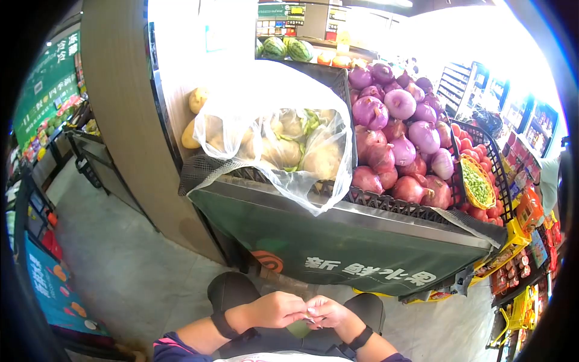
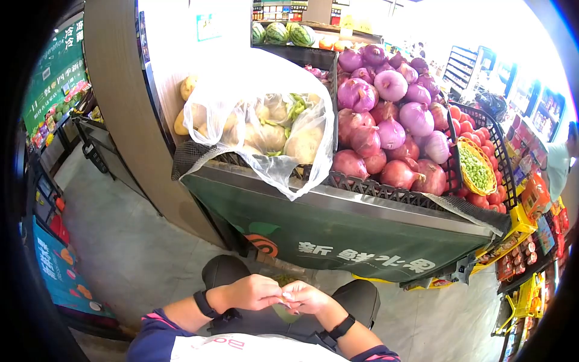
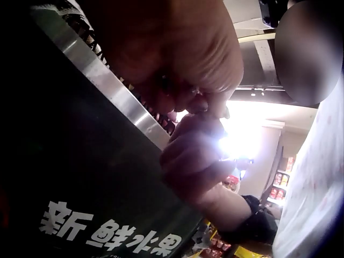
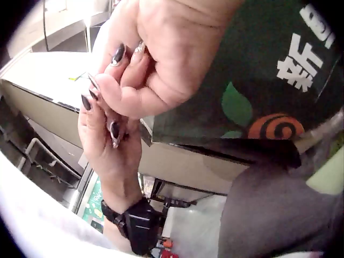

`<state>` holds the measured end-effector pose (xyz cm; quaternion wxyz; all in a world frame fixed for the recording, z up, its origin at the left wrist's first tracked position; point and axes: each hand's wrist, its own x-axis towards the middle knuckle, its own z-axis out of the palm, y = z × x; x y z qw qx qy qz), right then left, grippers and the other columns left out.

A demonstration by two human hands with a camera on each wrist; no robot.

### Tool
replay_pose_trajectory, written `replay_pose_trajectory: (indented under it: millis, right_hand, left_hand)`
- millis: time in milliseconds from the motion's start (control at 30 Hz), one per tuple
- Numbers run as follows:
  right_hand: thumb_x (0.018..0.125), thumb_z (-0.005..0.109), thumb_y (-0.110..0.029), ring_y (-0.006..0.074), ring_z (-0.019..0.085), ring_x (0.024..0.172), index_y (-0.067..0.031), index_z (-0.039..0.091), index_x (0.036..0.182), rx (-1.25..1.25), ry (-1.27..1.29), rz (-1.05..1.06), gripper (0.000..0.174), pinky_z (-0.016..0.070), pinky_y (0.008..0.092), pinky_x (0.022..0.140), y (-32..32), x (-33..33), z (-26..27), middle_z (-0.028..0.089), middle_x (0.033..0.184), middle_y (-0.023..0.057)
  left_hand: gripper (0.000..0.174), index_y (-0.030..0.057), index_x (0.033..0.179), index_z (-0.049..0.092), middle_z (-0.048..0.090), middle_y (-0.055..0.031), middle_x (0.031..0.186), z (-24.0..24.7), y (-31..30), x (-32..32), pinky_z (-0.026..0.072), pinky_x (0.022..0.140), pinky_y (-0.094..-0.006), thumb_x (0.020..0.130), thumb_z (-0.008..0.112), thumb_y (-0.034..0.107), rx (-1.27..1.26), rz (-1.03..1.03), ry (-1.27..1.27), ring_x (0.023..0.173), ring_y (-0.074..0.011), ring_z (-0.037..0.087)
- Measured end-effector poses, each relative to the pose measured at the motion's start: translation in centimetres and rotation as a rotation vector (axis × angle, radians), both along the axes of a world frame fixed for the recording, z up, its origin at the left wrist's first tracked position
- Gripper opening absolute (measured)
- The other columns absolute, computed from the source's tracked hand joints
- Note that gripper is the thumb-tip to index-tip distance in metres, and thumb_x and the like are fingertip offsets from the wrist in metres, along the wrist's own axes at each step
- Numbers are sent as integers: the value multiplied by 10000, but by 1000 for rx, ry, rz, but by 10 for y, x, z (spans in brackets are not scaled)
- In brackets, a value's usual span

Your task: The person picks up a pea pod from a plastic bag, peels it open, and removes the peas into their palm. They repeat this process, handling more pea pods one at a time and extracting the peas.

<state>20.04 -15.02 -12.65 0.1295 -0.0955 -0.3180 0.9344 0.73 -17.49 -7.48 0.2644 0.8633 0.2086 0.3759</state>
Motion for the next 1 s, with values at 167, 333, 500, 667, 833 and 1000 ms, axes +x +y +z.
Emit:
replay_pose_trajectory:
  millis: [167, 333, 500, 667, 833, 1000]
  right_hand:
    - [831, 542, -228, 76, 427, 485, 10, 567, 732, 321, -169, 132, 259, 374, 221, 460, 1, 0, 11, 454, 552, -4]
    - [839, 528, -215, 73, 471, 515, 7, 568, 689, 519, -226, 397, 270, 408, 213, 491, 0, 0, 26, 498, 578, 13]
    - [818, 542, -198, 92, 502, 567, 10, 568, 722, 768, -516, 262, 230, 420, 229, 526, -1, -2, 27, 523, 617, 15]
    - [758, 567, -230, 139, 525, 563, 0, 587, 710, 1456, -924, 394, 236, 442, 282, 537, -11, -5, -12, 545, 593, 74]
    - [856, 463, -208, 120, 509, 563, -13, 571, 776, 759, -868, -356, 237, 441, 279, 518, -19, 23, -21, 553, 643, 47]
    - [890, 408, -227, 79, 415, 495, -55, 497, 758, 400, -740, -707, 234, 397, 222, 485, -22, 43, -20, 440, 589, -16]
  left_hand:
    - [109, 0, 836, 537, 536, -119, 709, 4, 5, -5, 423, 571, -339, 760, 561, 75, -278, -302, 153, 644, -284, 535]
    - [110, 8, 854, 540, 543, -131, 700, 7, 11, -5, 420, 587, -339, 792, 532, 99, -415, -489, 237, 656, -290, 536]
    - [96, 10, 803, 547, 536, -128, 673, -6, 26, -7, 414, 579, -345, 794, 516, 100, -426, -371, 344, 625, -291, 522]
    - [109, 10, 800, 553, 539, -125, 688, 13, 34, -2, 419, 583, -332, 792, 528, 116, -349, -232, 234, 626, -286, 523]
    - [122, -7, 777, 594, 593, -138, 723, -36, 45, -17, 455, 621, -318, 777, 539, 102, -266, 285, 102, 666, -258, 581]
    - [114, -16, 678, 534, 535, -190, 665, -97, 55, -16, 402, 521, -387, 737, 504, 77, -326, 430, 245, 586, -309, 533]
